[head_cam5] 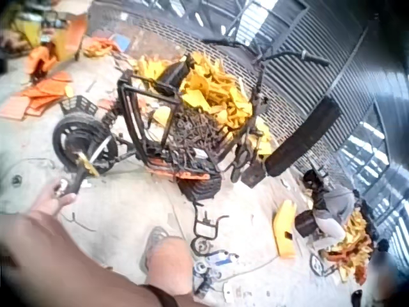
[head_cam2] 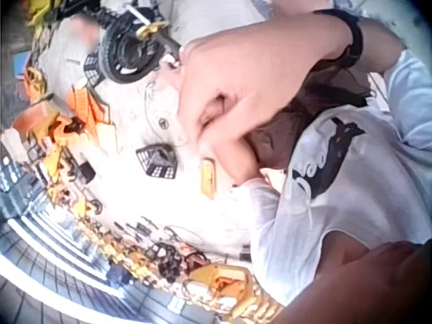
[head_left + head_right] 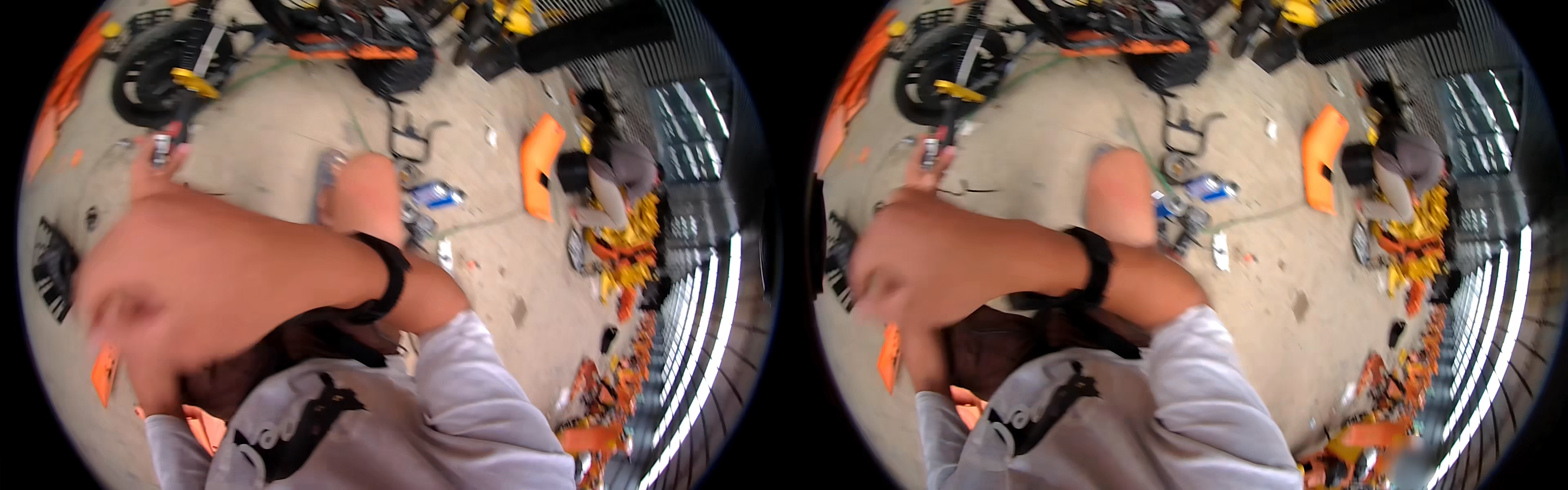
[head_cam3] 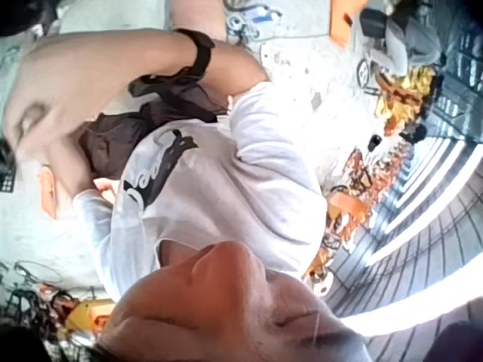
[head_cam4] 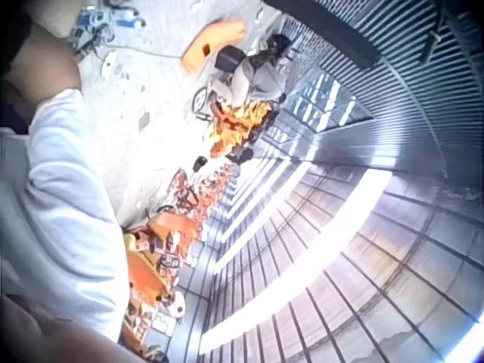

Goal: The person connects wires to a white component and uses a screwdriver to secure a metal bracket onto it.

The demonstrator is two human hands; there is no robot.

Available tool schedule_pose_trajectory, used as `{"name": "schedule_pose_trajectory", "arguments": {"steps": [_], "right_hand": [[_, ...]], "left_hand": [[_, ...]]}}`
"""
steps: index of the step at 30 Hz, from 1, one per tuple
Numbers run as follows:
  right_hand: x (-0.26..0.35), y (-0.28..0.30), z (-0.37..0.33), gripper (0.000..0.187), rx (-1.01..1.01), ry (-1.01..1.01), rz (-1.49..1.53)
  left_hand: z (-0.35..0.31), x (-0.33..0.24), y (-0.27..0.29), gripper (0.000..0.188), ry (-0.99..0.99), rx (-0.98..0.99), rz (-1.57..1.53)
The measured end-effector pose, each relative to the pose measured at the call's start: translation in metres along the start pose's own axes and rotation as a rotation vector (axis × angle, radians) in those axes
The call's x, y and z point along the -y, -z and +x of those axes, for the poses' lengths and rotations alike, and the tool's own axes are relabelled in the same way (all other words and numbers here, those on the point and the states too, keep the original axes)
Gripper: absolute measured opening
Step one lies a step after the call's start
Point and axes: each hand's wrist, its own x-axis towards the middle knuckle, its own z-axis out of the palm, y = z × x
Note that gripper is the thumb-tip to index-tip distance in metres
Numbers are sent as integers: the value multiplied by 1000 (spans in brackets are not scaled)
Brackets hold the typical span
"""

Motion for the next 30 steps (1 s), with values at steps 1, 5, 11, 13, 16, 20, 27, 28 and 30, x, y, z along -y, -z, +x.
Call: {"name": "schedule_pose_trajectory", "arguments": {"steps": [1, 5, 11, 13, 16, 20, 27, 28, 30], "right_hand": [[-9, 5, -14, 21, -99, -234, 29], [-27, 5, -30, 15, -324, -592, 197], [-33, 3, -29, 17, -301, -601, 142], [-32, 4, -30, 18, -306, -602, 144], [-30, 4, -31, 16, -324, -632, 159], [-33, 4, -34, 16, -329, -614, 146], [-35, 1, -38, 18, -351, -633, 173], [-36, 1, -41, 18, -360, -635, 200], [-40, 1, -44, 18, -372, -636, 222]], "left_hand": [[-8, -7, -30, 40, -96, -21, -90], [-16, -46, -12, 32, -47, 59, -76], [-21, -55, 4, 27, -6, 58, -52], [-23, -58, 5, 28, -12, 44, -64], [-26, -62, 2, 27, -68, 16, -82], [-23, -64, 6, 26, -35, 40, -34], [-23, -58, 8, 27, -46, 23, -74], [-22, -57, 7, 27, -55, 23, -67], [-23, -58, 7, 27, -51, 29, -59]]}}
